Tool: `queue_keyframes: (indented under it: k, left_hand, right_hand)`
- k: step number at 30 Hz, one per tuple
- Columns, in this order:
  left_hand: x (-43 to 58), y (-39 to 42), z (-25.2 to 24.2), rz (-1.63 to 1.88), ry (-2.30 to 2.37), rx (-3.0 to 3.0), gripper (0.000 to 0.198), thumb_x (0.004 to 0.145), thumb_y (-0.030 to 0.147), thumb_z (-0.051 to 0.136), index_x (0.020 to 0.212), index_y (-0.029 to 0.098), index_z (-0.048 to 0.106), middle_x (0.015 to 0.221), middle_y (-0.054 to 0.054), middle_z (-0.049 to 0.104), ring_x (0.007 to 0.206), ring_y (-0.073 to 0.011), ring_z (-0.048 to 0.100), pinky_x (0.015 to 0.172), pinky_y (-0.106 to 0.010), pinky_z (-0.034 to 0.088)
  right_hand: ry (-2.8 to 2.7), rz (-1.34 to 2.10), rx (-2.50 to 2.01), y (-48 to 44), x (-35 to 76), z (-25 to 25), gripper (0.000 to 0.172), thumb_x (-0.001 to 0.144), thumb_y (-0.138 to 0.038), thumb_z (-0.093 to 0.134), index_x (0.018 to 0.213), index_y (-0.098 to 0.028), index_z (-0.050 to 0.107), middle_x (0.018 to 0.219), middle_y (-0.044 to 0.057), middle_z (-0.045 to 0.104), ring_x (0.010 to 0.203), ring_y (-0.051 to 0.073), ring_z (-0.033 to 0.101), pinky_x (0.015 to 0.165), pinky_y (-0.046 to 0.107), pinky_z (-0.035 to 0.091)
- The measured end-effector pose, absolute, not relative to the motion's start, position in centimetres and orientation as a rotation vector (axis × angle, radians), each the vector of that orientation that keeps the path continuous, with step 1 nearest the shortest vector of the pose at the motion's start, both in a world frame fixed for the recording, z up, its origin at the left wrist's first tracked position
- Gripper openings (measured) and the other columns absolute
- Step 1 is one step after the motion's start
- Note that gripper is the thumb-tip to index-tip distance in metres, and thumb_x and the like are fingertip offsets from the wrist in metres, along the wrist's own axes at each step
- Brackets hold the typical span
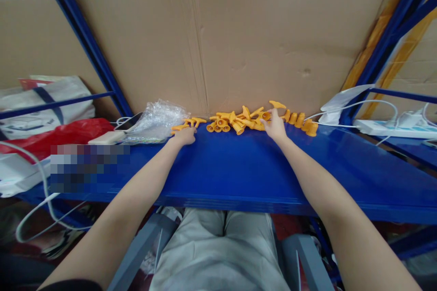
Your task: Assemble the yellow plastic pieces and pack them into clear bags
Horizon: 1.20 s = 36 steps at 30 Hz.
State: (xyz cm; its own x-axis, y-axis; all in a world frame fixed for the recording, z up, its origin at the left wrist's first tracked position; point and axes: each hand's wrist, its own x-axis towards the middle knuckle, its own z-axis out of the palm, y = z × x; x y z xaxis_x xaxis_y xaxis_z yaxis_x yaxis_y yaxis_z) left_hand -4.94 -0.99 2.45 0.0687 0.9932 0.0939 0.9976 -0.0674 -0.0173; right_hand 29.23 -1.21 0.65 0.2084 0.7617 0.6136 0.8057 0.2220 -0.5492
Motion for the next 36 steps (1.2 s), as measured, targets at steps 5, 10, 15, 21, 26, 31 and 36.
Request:
queue_keyframes:
  k: [5, 10, 15, 21, 26, 31, 36]
  left_hand:
    - [-4.7, -1.0, 2.7, -0.097, -2.052, -2.257, 0.054, 0.077, 0.008, 0.05, 0.127, 0.02, 0.064, 0.135, -0.017, 0.062, 0.125, -0.0311, 0.059, 0.101, -0.046, 0.048]
    - [-4.0, -1.1, 2.6, -0.102, -1.954, -2.335, 0.044, 0.077, 0.008, 0.05, 0.112, 0.022, 0.073, 0.126, -0.014, 0.069, 0.119, -0.0299, 0.064, 0.102, -0.045, 0.047]
    - [-3.3, -1.0, 2.0, -0.181, -1.798, -2.456, 0.043, 0.078, 0.009, 0.05, 0.108, 0.025, 0.074, 0.119, -0.01, 0.073, 0.115, -0.0265, 0.066, 0.096, -0.038, 0.052]
    - [-4.3, -1.5, 3.0, -0.306, -1.928, -2.202, 0.041, 0.083, 0.007, 0.048, 0.113, 0.02, 0.072, 0.127, -0.016, 0.067, 0.121, -0.0318, 0.061, 0.1, -0.046, 0.049]
    - [-5.6, -1.1, 3.1, -0.18, -2.195, -2.049, 0.041, 0.085, 0.018, 0.057, 0.125, 0.023, 0.065, 0.137, -0.02, 0.059, 0.125, -0.0364, 0.057, 0.094, -0.051, 0.051]
    - [-5.8, -0.6, 2.7, -0.076, -2.203, -2.05, 0.04, 0.084, 0.015, 0.053, 0.121, 0.02, 0.067, 0.134, -0.02, 0.062, 0.125, -0.0367, 0.057, 0.094, -0.052, 0.05]
    - [-5.7, -1.0, 3.3, -0.212, -2.199, -2.028, 0.034, 0.087, 0.014, 0.051, 0.115, 0.019, 0.069, 0.126, -0.018, 0.067, 0.12, -0.0326, 0.062, 0.102, -0.05, 0.045]
  right_hand:
    - [-1.841, -0.377, -1.896, -2.1, 27.8, 0.3, 0.038, 0.094, -0.034, 0.05, 0.122, -0.01, 0.058, 0.11, 0.022, 0.069, 0.104, 0.034, 0.064, 0.09, 0.043, 0.042]
    - [-2.0, -0.639, -1.964, -2.6, 26.6, 0.2, 0.046, 0.097, -0.034, 0.044, 0.133, -0.009, 0.056, 0.118, 0.025, 0.067, 0.113, 0.036, 0.059, 0.093, 0.045, 0.035]
    - [-2.002, -0.675, -1.962, -2.5, 26.1, 0.1, 0.053, 0.098, -0.035, 0.042, 0.143, -0.008, 0.048, 0.121, 0.026, 0.066, 0.115, 0.038, 0.057, 0.094, 0.048, 0.034]
    - [-1.994, -0.587, -2.007, -3.0, 25.5, 0.2, 0.062, 0.096, -0.034, 0.042, 0.148, -0.001, 0.037, 0.128, 0.029, 0.061, 0.119, 0.038, 0.056, 0.099, 0.051, 0.033]
    - [-1.992, -0.507, -1.993, -3.0, 25.7, 0.0, 0.068, 0.094, -0.038, 0.042, 0.151, -0.003, 0.032, 0.134, 0.028, 0.058, 0.122, 0.039, 0.055, 0.1, 0.055, 0.036]
    - [-1.959, -0.423, -1.967, -3.0, 26.2, 0.5, 0.072, 0.093, -0.044, 0.041, 0.153, -0.006, 0.031, 0.14, 0.027, 0.054, 0.127, 0.04, 0.052, 0.102, 0.06, 0.035]
    - [-1.782, -0.442, -1.916, -2.6, 28.5, 1.8, 0.065, 0.094, -0.04, 0.041, 0.15, -0.008, 0.039, 0.144, 0.025, 0.051, 0.128, 0.039, 0.05, 0.104, 0.06, 0.034]
